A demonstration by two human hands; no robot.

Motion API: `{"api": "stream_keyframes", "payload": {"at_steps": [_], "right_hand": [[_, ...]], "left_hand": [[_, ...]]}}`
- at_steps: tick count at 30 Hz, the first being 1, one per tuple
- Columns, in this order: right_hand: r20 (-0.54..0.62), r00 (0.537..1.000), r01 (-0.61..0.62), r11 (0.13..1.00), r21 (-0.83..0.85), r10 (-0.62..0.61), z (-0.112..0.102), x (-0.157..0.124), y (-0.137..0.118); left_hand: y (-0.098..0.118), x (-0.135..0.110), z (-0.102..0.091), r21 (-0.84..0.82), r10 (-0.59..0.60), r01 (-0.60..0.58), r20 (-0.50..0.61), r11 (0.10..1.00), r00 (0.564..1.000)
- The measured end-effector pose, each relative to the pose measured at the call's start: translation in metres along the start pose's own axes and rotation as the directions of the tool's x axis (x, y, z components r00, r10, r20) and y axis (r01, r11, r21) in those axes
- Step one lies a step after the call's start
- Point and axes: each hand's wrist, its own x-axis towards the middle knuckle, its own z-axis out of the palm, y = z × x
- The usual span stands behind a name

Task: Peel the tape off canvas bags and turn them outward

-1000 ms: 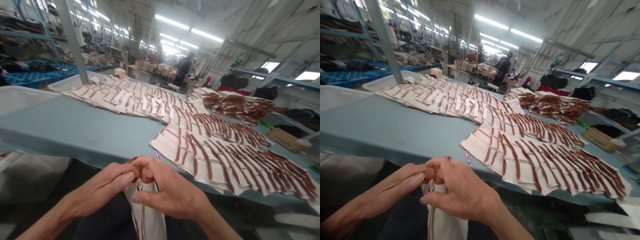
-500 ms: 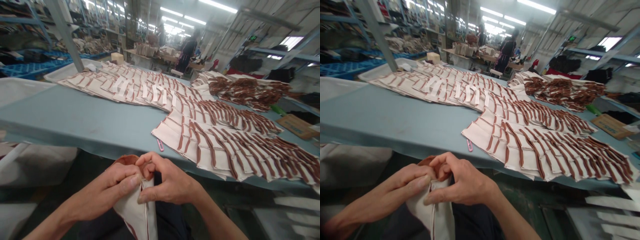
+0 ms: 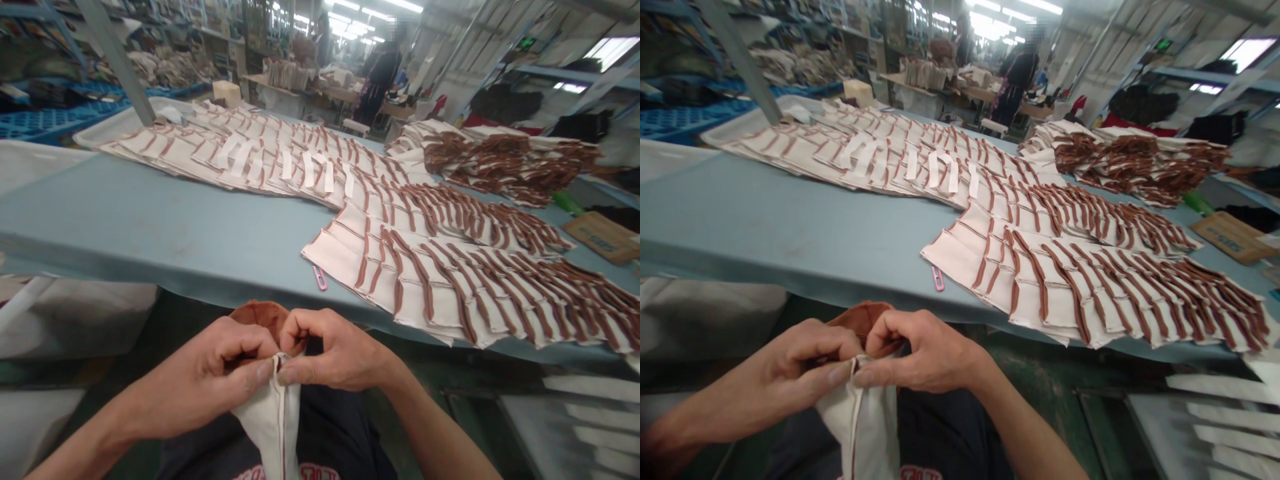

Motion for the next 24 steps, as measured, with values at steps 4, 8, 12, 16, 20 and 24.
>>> {"api": "stream_keyframes", "payload": {"at_steps": [4, 8, 12, 16, 20, 24], "right_hand": [[-0.031, 0.998, 0.052, 0.999, -0.011, -0.052, 0.001, -0.003, -0.003], [-0.081, 0.995, 0.055, 0.992, -0.114, -0.065, 0.006, -0.006, -0.012], [-0.14, 0.989, 0.027, 0.98, -0.198, -0.056, 0.011, -0.008, -0.02], [-0.157, 0.984, 0.044, 0.975, -0.218, -0.08, 0.014, -0.01, -0.02], [-0.14, 0.986, 0.06, 0.978, -0.2, -0.089, 0.01, -0.011, -0.016], [-0.12, 0.99, 0.05, 0.979, -0.2, -0.075, 0.006, -0.011, -0.015]], "left_hand": [[0.002, 0.0, 0.001, 0.032, -0.009, 0.01, -0.018, 0.999, 1.0], [0.008, -0.004, 0.003, 0.078, -0.008, 0.01, -0.03, 0.997, 1.0], [0.016, -0.006, 0.002, 0.048, -0.014, 0.015, -0.031, 0.999, 0.999], [0.02, 0.001, 0.002, -0.066, -0.04, 0.037, -0.043, 0.997, 0.998], [0.014, 0.007, 0.002, -0.152, -0.085, 0.083, -0.001, 0.985, 0.996], [0.01, 0.002, -0.004, -0.069, -0.099, 0.103, 0.067, 0.992, 0.993]]}}
